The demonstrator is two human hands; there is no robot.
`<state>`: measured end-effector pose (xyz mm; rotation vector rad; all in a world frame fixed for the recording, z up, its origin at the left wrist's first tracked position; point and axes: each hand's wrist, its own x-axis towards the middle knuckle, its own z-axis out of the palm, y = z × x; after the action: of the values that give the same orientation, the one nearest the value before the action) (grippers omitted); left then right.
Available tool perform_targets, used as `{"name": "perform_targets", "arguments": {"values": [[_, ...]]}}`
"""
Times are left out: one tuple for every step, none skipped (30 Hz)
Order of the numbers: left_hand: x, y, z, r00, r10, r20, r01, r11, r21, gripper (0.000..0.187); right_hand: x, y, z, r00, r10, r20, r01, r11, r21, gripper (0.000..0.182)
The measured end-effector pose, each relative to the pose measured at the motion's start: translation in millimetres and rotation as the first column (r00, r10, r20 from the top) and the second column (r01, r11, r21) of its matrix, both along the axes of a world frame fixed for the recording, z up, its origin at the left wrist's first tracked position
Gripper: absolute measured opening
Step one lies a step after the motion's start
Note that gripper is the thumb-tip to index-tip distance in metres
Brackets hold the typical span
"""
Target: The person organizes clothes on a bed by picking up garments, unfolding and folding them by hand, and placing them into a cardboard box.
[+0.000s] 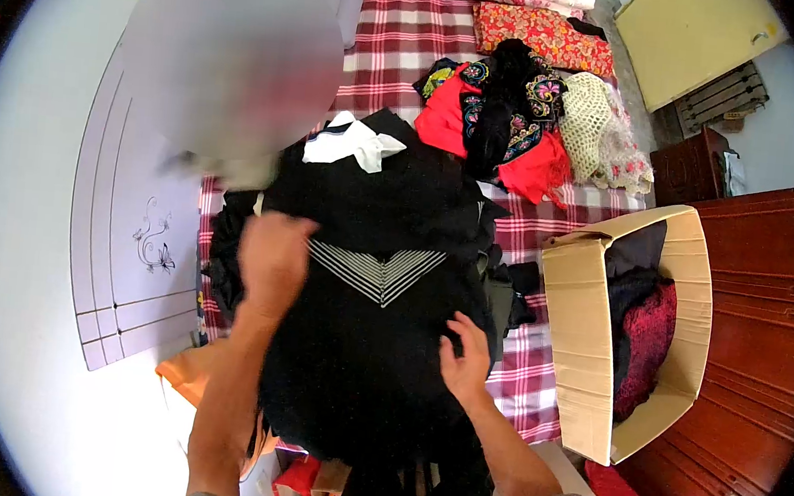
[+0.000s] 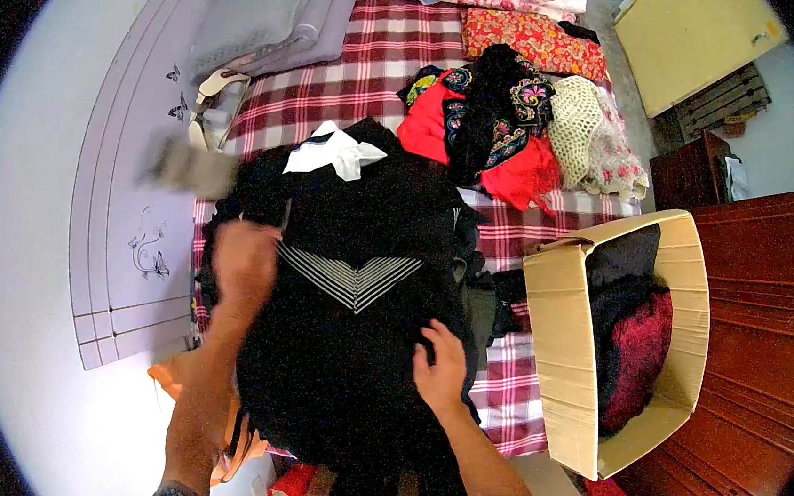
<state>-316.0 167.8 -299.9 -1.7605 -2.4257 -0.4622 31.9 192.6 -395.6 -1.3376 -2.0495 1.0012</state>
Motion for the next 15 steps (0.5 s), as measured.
{"name": "perform_targets", "arguments": {"values": [[12.2,-4.6,-25.4,0.986,-0.141,0.086,0.150,0.983,-0.107,0.019,14.6,-2.5,-8.6,0.998,-0.064,0.008,0.064,0.998,0.021,0.035],[21.7,-13.0,-54.1,0.945,-0.270,0.185,0.305,0.932,-0.198,0.020,28.6,-6.2,-21.0,0.991,-0.130,0.015,0.130,0.991,0.042,0.036],[28.6,-25.1,-72.7,0.917,-0.327,0.227,0.372,0.907,-0.197,0.020,40.8,-12.4,-32.7,0.952,-0.305,-0.018,0.298,0.941,-0.163,0.037],[35.6,-37.4,-82.9,0.884,-0.382,0.269,0.437,0.879,-0.190,0.019,51.5,-15.6,-39.3,0.899,-0.437,0.013,0.418,0.851,-0.317,0.041],[41.9,-48.4,-84.0,0.886,-0.380,0.266,0.444,0.860,-0.250,0.026,63.5,-20.1,-53.1,0.856,-0.513,0.055,0.499,0.795,-0.346,0.044],[48.6,-53.4,-78.8,0.881,-0.387,0.272,0.453,0.856,-0.249,0.026,74.7,-24.6,-65.5,0.804,-0.585,0.102,0.577,0.727,-0.373,0.047],[55.4,-61.3,-66.8,0.917,-0.296,0.267,0.357,0.908,-0.220,0.027,82.9,-28.4,-68.2,0.800,-0.589,0.115,0.584,0.719,-0.377,0.047],[61.0,-69.3,-57.9,0.945,-0.198,0.260,0.251,0.949,-0.191,0.029,89.4,-30.0,-72.3,0.820,-0.542,0.183,0.568,0.731,-0.378,0.050],[59.6,-85.5,-54.4,0.945,-0.134,0.297,0.199,0.959,-0.201,0.043,98.0,-34.0,-78.3,0.836,-0.487,0.253,0.548,0.742,-0.385,0.054],[65.8,-105.9,-51.7,0.943,-0.125,0.309,0.200,0.953,-0.225,0.043,117.3,-45.3,-105.0,0.881,-0.435,0.185,0.473,0.807,-0.353,0.057],[72.6,-126.1,-50.0,0.933,0.043,0.358,0.009,0.990,-0.144,0.052,127.3,-52.8,-105.0,0.866,-0.455,0.207,0.498,0.750,-0.435,0.057],[77.8,-144.9,-50.9,0.889,0.202,0.411,-0.194,0.979,-0.062,0.062,128.5,-50.5,-107.6,0.853,-0.473,0.221,0.515,0.692,-0.507,0.057],[84.0,-172.8,-54.2,0.886,0.213,0.411,-0.197,0.977,-0.081,0.062,124.8,-47.3,-90.5,0.849,-0.485,0.209,0.515,0.673,-0.531,0.058],[91.0,-203.4,-62.7,0.879,0.293,0.375,-0.263,0.956,-0.130,0.072,130.2,-52.6,-89.8,0.850,-0.480,0.217,0.514,0.669,-0.537,0.058],[99.2,-229.4,-70.5,0.868,0.366,0.336,-0.327,0.930,-0.169,0.081,138.5,-55.9,-93.7,0.882,-0.365,0.299,0.471,0.657,-0.588,0.058]]}}
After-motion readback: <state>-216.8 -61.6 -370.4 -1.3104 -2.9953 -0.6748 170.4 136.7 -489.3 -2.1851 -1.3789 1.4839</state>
